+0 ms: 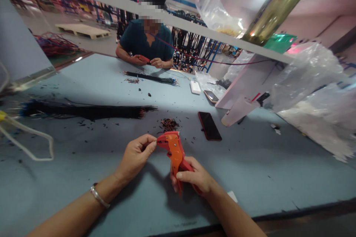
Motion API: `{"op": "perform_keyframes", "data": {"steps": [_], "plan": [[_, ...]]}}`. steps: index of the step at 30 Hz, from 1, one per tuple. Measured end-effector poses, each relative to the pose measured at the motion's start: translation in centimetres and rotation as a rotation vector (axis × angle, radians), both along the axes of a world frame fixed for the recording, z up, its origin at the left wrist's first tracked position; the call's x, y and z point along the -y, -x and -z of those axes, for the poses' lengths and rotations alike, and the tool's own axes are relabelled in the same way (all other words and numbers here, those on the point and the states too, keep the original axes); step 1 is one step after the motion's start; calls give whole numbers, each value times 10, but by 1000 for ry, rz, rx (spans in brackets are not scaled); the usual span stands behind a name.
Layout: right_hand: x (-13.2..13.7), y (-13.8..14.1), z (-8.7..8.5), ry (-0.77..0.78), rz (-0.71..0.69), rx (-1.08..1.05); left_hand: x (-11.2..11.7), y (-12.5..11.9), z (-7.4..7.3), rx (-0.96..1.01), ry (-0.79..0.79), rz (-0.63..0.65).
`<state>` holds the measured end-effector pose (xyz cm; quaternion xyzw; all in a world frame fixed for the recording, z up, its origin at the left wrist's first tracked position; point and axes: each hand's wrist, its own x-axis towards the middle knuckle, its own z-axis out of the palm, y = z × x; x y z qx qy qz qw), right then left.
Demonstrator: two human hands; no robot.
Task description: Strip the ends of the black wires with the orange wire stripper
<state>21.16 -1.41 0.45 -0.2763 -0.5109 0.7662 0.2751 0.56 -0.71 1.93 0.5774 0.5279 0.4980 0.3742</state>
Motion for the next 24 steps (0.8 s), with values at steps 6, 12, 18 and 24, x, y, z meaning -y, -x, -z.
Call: {"op": "perform_keyframes", "data": {"steps": [6, 12, 18, 24], "plan": [[1, -1, 7, -8, -5, 37, 0, 0, 1, 15, 13, -5], [4, 1, 12, -17, 39, 64, 0, -1, 1, 14, 7, -2], [6, 5, 7, -23, 59, 85, 0, 0, -1, 1, -3, 1], [6, 8, 4, -15, 48, 91, 0, 2, 1, -12, 7, -3]]}}
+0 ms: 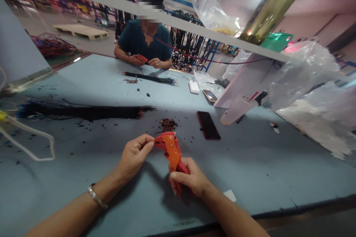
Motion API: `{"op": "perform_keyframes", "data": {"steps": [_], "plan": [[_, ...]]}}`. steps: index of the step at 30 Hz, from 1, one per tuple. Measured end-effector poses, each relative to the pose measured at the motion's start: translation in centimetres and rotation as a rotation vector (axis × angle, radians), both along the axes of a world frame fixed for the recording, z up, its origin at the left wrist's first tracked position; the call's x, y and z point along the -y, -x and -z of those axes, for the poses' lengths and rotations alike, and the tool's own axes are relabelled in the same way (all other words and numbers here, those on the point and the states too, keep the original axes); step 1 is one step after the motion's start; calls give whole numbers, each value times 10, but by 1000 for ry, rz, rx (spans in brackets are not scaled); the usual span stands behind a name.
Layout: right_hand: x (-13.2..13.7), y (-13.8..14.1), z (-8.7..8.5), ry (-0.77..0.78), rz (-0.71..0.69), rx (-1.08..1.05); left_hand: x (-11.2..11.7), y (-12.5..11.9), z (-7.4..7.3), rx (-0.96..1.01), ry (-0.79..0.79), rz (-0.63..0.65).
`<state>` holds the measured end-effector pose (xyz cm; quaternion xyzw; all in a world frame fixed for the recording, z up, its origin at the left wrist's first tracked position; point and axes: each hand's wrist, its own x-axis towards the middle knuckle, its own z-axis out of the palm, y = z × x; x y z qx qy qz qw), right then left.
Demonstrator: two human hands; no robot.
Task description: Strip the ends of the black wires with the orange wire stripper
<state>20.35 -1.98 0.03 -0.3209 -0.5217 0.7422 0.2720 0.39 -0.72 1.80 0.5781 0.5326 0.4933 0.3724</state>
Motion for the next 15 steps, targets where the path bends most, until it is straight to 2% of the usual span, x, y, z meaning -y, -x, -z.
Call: {"op": "perform_keyframes", "data": {"steps": [5, 15], "plan": [[0, 2, 5, 33, 71, 5, -2, 0, 3, -3, 0, 0], [-2, 0, 2, 64, 54, -55, -3, -1, 4, -71, -19, -17]]}}
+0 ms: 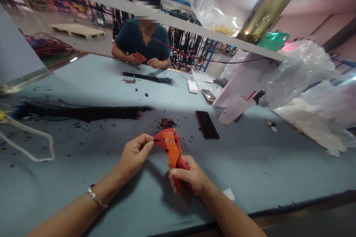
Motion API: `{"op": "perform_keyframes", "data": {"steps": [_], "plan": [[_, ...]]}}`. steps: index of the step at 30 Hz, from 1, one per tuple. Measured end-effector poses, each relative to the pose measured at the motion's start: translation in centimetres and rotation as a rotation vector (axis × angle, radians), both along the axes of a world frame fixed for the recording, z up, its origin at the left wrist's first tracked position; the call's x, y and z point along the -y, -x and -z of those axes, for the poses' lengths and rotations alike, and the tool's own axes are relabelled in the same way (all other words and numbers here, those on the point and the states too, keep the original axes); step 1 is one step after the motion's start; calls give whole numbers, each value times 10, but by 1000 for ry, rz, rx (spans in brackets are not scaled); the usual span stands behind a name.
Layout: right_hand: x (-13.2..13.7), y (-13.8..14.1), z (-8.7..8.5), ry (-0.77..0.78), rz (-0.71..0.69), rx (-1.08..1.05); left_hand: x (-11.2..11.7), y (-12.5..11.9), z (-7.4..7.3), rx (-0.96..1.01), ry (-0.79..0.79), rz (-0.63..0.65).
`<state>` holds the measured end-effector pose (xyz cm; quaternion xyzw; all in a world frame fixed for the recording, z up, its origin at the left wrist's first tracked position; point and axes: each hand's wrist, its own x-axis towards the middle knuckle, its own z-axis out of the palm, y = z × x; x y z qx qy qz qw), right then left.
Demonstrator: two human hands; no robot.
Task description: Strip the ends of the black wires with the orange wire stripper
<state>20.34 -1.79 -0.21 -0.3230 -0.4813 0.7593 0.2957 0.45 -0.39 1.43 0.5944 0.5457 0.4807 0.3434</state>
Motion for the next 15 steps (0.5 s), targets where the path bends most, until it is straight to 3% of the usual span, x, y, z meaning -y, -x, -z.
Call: {"op": "perform_keyframes", "data": {"steps": [6, 12, 15], "plan": [[0, -2, 1, 23, -11, -8, 0, 1, -1, -43, -15, 16], [-4, -13, -4, 60, 80, -107, -4, 5, 2, -63, 27, -84], [-7, -16, -8, 68, 42, -159, -4, 4, 3, -60, 34, -69]]}}
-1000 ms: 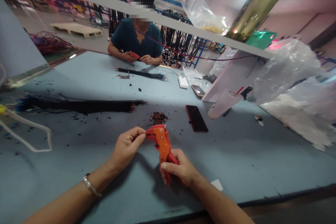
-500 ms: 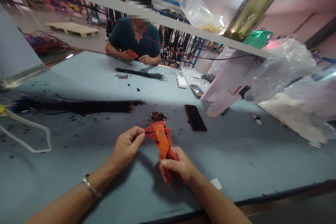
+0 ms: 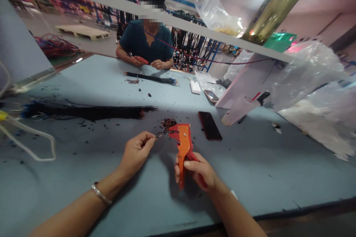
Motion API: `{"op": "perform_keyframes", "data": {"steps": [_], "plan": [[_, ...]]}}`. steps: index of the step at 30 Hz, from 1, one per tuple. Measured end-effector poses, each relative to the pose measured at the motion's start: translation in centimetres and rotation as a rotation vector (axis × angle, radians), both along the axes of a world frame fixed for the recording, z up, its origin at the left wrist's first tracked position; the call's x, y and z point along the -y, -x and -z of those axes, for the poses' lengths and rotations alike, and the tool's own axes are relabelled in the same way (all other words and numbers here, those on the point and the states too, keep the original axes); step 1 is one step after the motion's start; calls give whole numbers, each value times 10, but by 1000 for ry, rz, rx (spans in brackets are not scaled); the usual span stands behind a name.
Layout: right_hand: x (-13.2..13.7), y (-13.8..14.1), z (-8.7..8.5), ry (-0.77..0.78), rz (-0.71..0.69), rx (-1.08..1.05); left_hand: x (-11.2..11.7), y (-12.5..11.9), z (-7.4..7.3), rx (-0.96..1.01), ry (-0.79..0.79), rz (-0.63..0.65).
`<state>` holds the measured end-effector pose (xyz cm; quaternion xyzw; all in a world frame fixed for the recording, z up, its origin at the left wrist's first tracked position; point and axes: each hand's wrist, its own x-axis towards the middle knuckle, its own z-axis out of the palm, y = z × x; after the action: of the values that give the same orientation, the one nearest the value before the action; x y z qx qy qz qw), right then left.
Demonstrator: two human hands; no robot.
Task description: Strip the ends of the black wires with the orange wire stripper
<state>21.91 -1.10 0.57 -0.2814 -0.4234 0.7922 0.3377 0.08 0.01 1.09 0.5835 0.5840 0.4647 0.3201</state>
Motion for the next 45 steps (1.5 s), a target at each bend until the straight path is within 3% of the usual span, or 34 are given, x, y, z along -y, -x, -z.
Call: {"op": "perform_keyframes", "data": {"steps": [3, 7, 19, 22, 28, 33, 38, 45], "plan": [[-3, 1, 0, 48, -83, -55, 0, -2, 2, -8, -17, 17], [-3, 2, 2, 81, -85, -99, 1, -1, 4, -5, -20, 12], [-1, 1, -3, -139, -114, 70, 2, -1, 0, 48, 30, 35], [0, 4, -7, -307, -25, 240, 4, -4, -1, 95, 44, 73], [5, 11, -15, -918, 287, 733, 8, -13, 1, 287, 155, 136], [8, 17, -9, -1261, 307, 954, 12, -17, -1, 505, 173, 181], [7, 19, -4, -1389, 315, 1052, 16, -18, -4, 593, 219, 126], [3, 17, -1, -1408, 365, 1101, 15, -20, -4, 610, 194, 194]]}}
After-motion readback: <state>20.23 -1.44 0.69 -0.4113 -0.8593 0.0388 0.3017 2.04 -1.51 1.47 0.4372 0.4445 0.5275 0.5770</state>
